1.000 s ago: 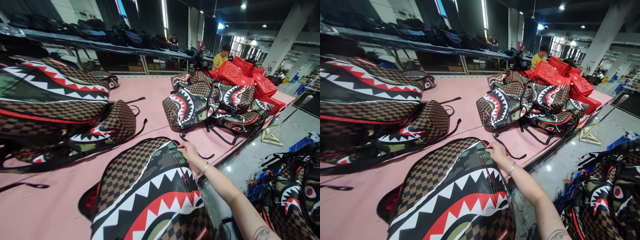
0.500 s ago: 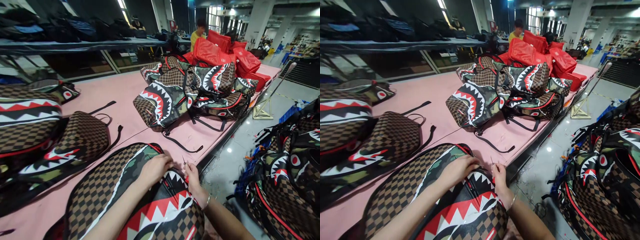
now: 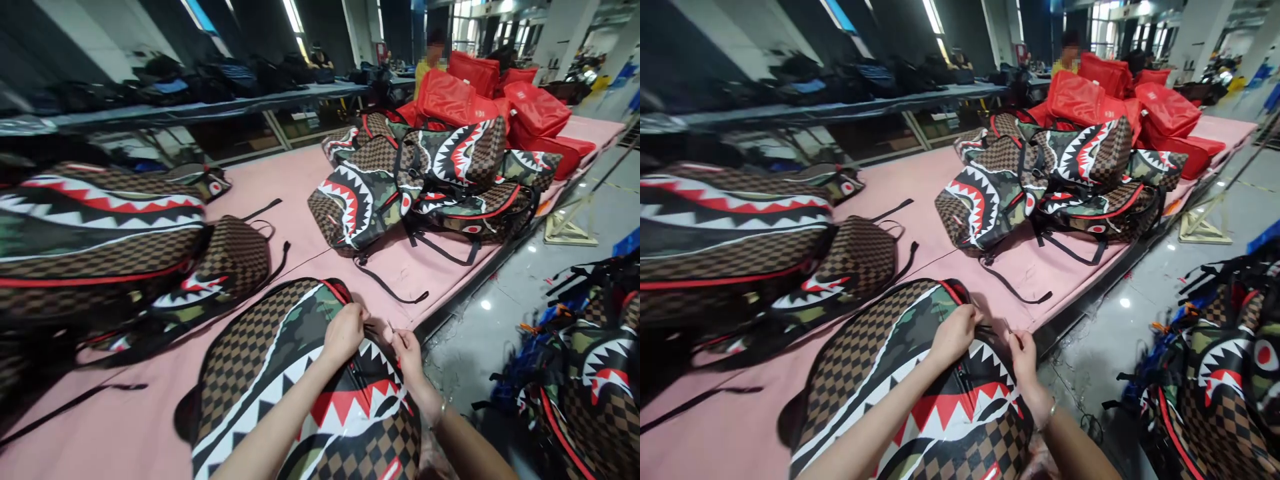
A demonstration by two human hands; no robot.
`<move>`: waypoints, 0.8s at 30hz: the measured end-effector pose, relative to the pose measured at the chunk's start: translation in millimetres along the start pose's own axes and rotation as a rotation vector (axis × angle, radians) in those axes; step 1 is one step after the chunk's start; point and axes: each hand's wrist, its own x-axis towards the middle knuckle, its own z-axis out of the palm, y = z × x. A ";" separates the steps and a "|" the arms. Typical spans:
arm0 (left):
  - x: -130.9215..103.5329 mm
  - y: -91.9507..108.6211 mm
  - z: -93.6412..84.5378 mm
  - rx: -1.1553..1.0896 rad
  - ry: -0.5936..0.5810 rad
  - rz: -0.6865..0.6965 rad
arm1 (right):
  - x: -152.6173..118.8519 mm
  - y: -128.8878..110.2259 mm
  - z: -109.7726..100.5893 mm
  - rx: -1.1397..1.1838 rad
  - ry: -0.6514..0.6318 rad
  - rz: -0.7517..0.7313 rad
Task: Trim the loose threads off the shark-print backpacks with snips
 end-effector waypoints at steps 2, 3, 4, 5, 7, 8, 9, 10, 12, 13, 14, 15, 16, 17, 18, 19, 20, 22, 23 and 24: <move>0.2 -6.0 2.1 -0.061 0.020 -0.048 | 1.1 1.2 -2.6 -0.017 -0.053 -0.011; 2.2 -8.3 2.9 -0.090 0.022 -0.064 | 2.1 1.0 -2.7 -0.025 -0.079 -0.018; 5.1 -10.2 3.4 -0.117 0.019 -0.076 | 3.2 0.2 -2.0 -0.035 -0.103 -0.027; 8.5 -11.7 3.6 -0.142 0.012 -0.085 | 4.3 -1.0 -0.8 -0.045 -0.125 -0.037; 15.1 -13.9 3.1 -0.184 -0.009 -0.093 | 6.5 -4.4 2.8 -0.061 -0.154 -0.057; 17.6 -14.7 2.6 -0.203 -0.019 -0.094 | 7.5 -6.2 4.7 -0.067 -0.162 -0.067; 19.4 -15.4 2.0 -0.221 -0.028 -0.093 | 8.4 -8.0 6.6 -0.072 -0.167 -0.078; 20.4 -16.0 1.4 -0.237 -0.035 -0.092 | 9.1 -9.6 8.4 -0.076 -0.170 -0.088; 20.4 -17.2 0.6 -0.267 -0.041 -0.088 | 10.1 -12.1 11.7 -0.084 -0.180 -0.106; 19.9 -17.7 0.4 -0.281 -0.040 -0.085 | 10.6 -12.9 13.3 -0.088 -0.187 -0.112; 19.5 -18.2 0.3 -0.296 -0.037 -0.084 | 11.1 -13.4 14.9 -0.093 -0.192 -0.116; 19.6 -18.6 0.3 -0.312 -0.032 -0.083 | 11.9 -13.5 16.5 -0.098 -0.192 -0.118; 20.1 -18.7 0.2 -0.330 -0.025 -0.082 | 12.9 -13.4 18.2 -0.103 -0.190 -0.119; 21.2 -18.4 -0.1 -0.350 -0.016 -0.084 | 14.1 -13.0 19.7 -0.107 -0.185 -0.117; 22.2 -17.7 -0.7 -0.374 -0.003 -0.087 | 15.3 -12.4 20.8 -0.109 -0.179 -0.116; 22.7 -16.4 -1.9 -0.401 0.014 -0.092 | 16.3 -11.6 21.3 -0.108 -0.173 -0.113; 21.7 -14.4 -3.6 -0.432 0.034 -0.097 | 16.8 -10.6 20.9 -0.104 -0.168 -0.107; 11.5 -8.8 -9.2 -0.504 0.068 -0.096 | 15.2 -8.8 16.5 -0.090 -0.161 -0.085; 1.0 -5.4 -12.9 -0.544 0.076 -0.084 | 12.9 -8.1 12.1 -0.082 -0.158 -0.069; -13.3 -1.9 -17.2 -0.584 0.075 -0.064 | 9.5 -7.6 6.2 -0.076 -0.159 -0.052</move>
